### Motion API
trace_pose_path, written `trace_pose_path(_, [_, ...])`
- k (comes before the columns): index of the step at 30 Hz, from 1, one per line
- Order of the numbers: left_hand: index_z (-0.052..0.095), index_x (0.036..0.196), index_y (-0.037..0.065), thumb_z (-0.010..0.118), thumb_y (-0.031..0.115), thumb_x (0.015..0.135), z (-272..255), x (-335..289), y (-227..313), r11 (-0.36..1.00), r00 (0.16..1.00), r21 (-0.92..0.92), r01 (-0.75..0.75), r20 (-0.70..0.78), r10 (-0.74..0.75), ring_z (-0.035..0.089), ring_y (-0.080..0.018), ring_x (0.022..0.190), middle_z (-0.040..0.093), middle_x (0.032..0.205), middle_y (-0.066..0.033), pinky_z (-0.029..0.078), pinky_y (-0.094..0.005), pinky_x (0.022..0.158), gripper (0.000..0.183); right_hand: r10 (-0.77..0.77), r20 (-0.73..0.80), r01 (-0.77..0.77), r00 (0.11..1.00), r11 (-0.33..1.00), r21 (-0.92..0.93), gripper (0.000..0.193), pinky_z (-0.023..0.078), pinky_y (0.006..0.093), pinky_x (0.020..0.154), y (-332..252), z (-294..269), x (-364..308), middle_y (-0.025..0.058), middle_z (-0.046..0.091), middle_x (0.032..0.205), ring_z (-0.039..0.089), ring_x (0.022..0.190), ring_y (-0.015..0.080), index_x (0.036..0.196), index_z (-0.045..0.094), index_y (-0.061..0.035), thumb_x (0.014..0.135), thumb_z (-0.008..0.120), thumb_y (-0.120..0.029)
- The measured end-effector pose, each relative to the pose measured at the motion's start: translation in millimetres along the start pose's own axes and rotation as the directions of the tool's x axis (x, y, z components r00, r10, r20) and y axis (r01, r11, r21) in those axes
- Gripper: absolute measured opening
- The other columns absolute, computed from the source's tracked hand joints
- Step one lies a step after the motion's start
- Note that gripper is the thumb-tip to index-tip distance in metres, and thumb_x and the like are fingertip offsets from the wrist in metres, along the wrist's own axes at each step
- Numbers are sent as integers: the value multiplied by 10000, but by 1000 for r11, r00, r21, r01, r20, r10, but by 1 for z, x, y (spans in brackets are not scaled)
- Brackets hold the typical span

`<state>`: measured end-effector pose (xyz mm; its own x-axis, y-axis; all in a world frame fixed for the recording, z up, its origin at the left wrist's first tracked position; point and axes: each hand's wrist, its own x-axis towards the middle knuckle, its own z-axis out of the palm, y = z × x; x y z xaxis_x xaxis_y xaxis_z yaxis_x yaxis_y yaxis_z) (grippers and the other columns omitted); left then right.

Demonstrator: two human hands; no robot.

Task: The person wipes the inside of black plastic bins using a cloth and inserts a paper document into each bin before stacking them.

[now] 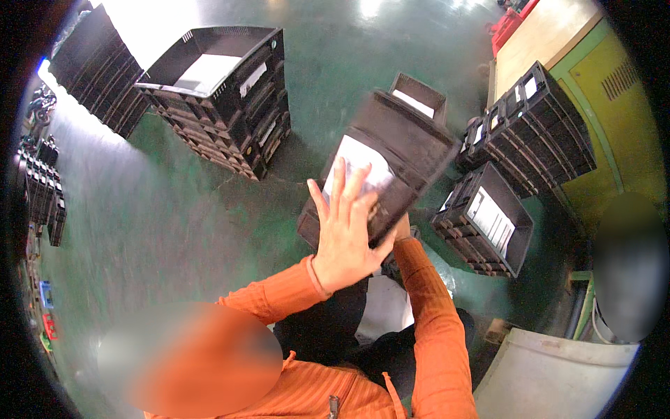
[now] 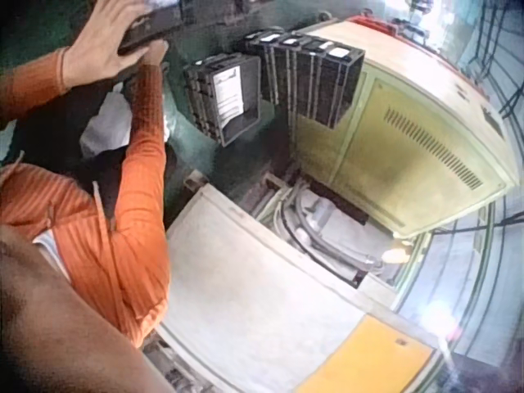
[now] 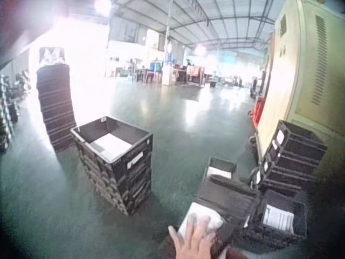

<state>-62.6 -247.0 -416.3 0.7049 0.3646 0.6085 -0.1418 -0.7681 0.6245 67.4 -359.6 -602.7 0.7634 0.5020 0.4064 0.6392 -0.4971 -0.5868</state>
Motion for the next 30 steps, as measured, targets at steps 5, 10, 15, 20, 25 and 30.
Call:
trace_pose_path(5, [414,968,19,724,202,605,15,26,-30,974,966,4,229,-126,-226,104,-441,1336,247,1379,-195,67,-723,941,511,19,279,-12,960,1000,-24,372,478,400,771,33,9,12,171,643,950,605,937,313,1010,623,-57,647,558,-12])
trace_pose_path(10, [424,978,18,734,218,583,12,20,-75,944,944,-69,324,-40,-327,147,-403,1335,235,1393,-188,102,-689,971,540,-62,771,-60,634,990,129,474,447,347,866,19,-12,54,189,635,999,598,999,252,1070,601,1,622,474,84])
trace_pose_path(15, [472,948,17,728,207,568,-2,0,-79,923,952,-240,300,21,-304,204,-407,1312,250,1378,-250,196,-515,1030,495,462,380,-592,801,706,389,361,423,312,888,27,-16,91,192,614,1052,582,995,252,1145,521,90,803,540,-23])
trace_pose_path(20, [465,927,13,759,158,559,-3,-1,-70,861,979,-469,198,54,-196,271,-362,1291,266,1360,-254,228,-437,1039,493,642,169,-654,747,756,21,903,422,338,893,72,9,81,259,514,1189,544,1049,296,1257,394,108,708,657,-559])
trace_pose_path(25, [456,981,29,765,181,569,1,-2,-91,851,997,-518,81,36,-73,239,-332,1319,271,1390,-195,201,-430,1065,537,620,-113,-622,777,783,20,908,437,337,843,59,0,67,201,586,1078,563,1012,256,1164,479,126,651,696,-591])
trace_pose_path(30, [468,1025,26,741,150,591,10,-1,-100,781,981,-595,190,136,-135,245,-330,1318,267,1396,-179,201,-413,1072,527,700,123,-710,704,690,137,757,446,304,790,97,-3,63,169,614,991,583,915,216,1071,552,108,641,763,-479])
